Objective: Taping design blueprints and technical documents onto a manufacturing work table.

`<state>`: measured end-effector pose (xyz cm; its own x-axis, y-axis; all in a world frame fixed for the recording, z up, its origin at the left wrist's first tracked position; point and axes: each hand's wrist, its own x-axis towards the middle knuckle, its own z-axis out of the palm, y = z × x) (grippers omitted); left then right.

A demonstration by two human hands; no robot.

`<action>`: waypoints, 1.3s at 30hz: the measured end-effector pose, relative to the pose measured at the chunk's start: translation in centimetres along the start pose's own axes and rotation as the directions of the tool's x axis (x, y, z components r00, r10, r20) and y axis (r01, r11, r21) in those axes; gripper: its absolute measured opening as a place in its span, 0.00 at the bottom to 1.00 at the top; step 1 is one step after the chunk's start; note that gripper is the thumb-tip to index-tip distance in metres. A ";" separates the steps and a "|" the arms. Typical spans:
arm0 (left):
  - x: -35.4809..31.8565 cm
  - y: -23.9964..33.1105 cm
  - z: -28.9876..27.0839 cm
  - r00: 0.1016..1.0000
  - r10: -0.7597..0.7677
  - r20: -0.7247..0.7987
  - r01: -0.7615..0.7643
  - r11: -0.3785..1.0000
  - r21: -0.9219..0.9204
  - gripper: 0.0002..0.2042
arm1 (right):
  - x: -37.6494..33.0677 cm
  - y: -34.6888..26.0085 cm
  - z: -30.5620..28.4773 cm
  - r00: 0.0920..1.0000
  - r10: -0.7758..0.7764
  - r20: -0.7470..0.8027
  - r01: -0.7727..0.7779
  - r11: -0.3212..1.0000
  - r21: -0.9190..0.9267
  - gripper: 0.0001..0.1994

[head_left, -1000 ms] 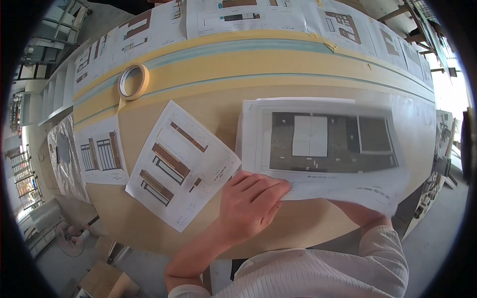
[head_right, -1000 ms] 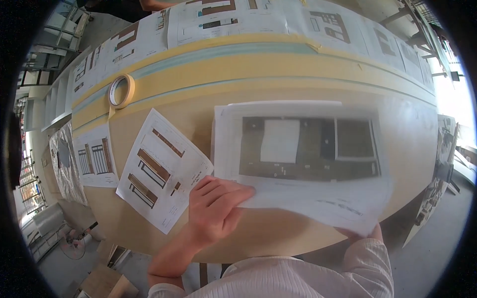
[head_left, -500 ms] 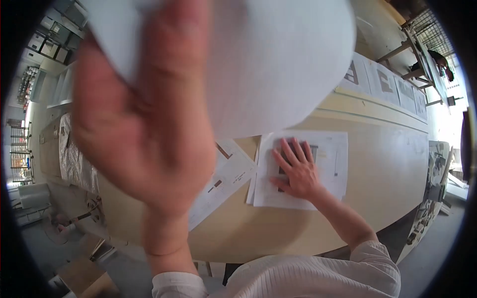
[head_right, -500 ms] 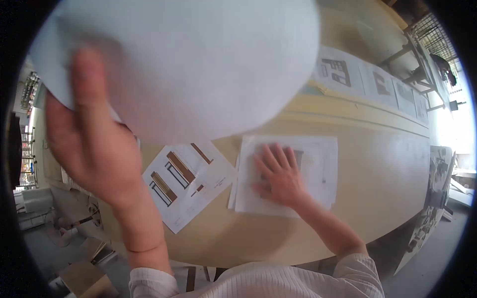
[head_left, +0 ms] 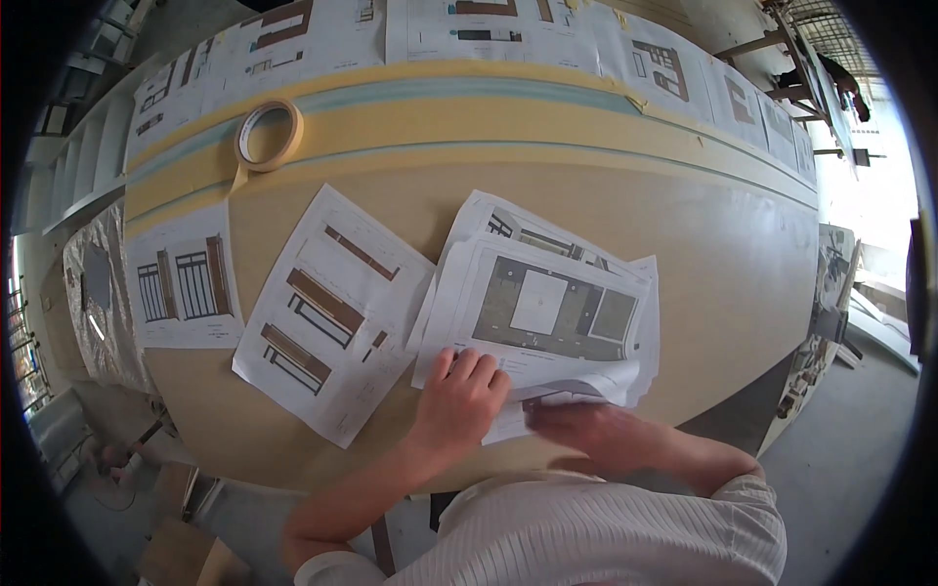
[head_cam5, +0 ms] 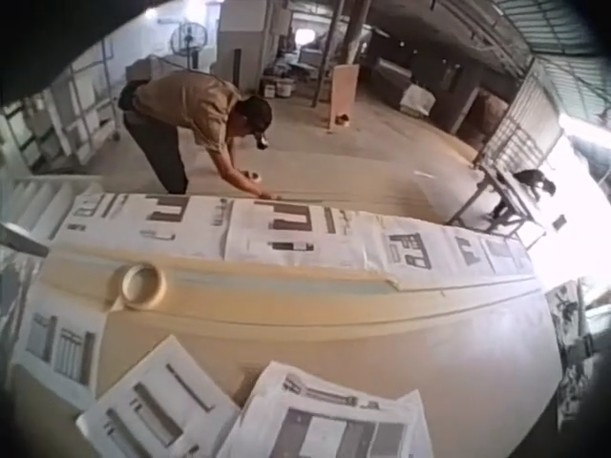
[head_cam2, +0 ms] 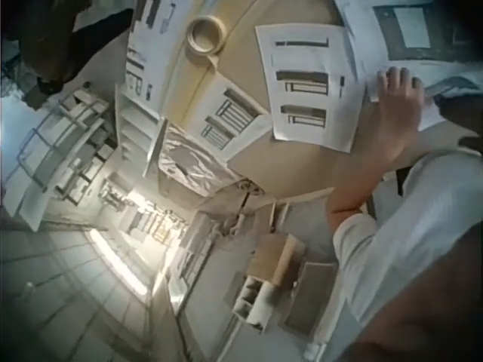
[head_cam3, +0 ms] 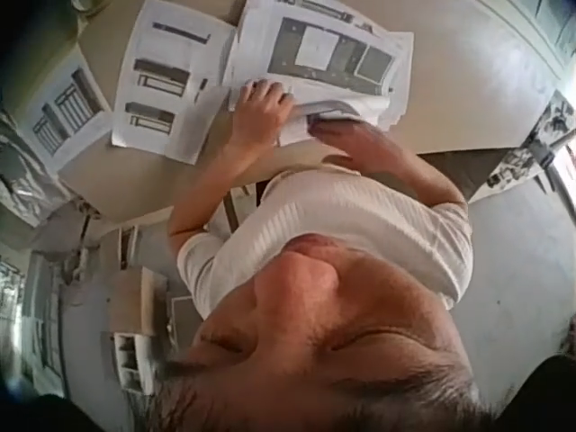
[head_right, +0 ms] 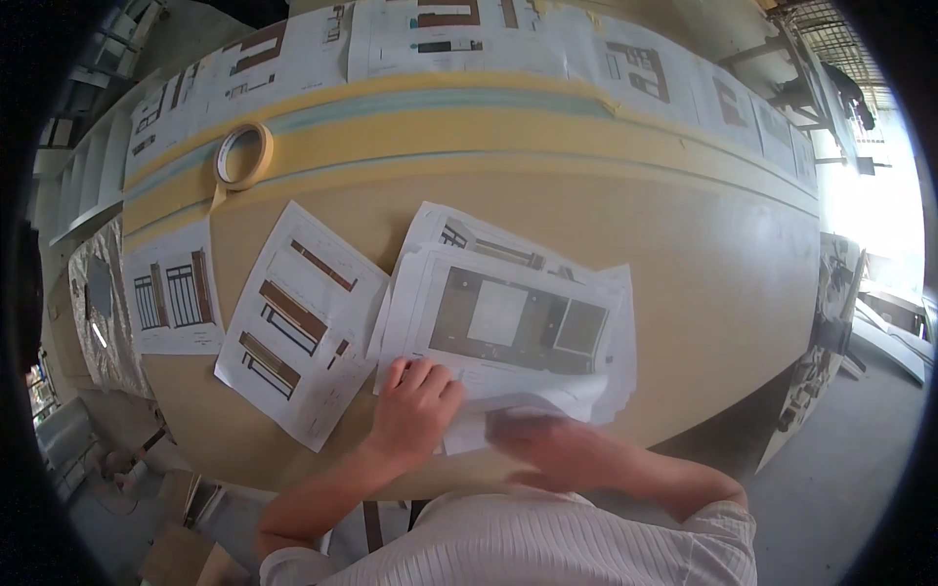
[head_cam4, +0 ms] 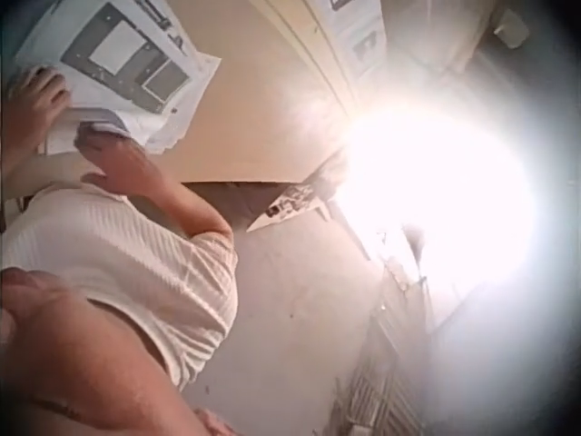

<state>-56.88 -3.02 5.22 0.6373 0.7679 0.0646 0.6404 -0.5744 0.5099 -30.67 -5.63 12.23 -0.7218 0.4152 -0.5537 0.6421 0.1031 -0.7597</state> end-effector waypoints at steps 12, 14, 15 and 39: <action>-3.1 4.6 1.5 0.976 -0.009 0.218 0.055 0.977 -0.205 0.10 | 8.3 4.6 -8.0 0.806 -0.256 -0.534 0.022 0.914 -0.405 0.30; -3.5 3.7 -0.1 0.979 -0.075 0.191 0.141 0.922 -0.361 0.19 | 9.3 5.7 -6.9 0.820 -0.292 -0.492 0.033 0.883 -0.469 0.30; -3.9 3.1 -0.9 0.978 -0.102 0.181 0.159 0.928 -0.336 0.19 | 9.0 5.5 -6.6 0.830 -0.322 -0.455 0.030 0.841 -0.540 0.30; -6.1 -2.5 -3.1 0.767 -0.582 -0.271 0.604 0.797 -0.001 0.26 | 22.2 -3.7 -6.0 0.848 -0.315 -0.427 0.022 0.825 -0.565 0.37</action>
<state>-63.71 -5.43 6.21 -0.0001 0.9999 -0.0148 0.8948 0.0067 0.4463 -47.55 8.68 4.81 -0.7038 0.7054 -0.0843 0.6595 0.6046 -0.4467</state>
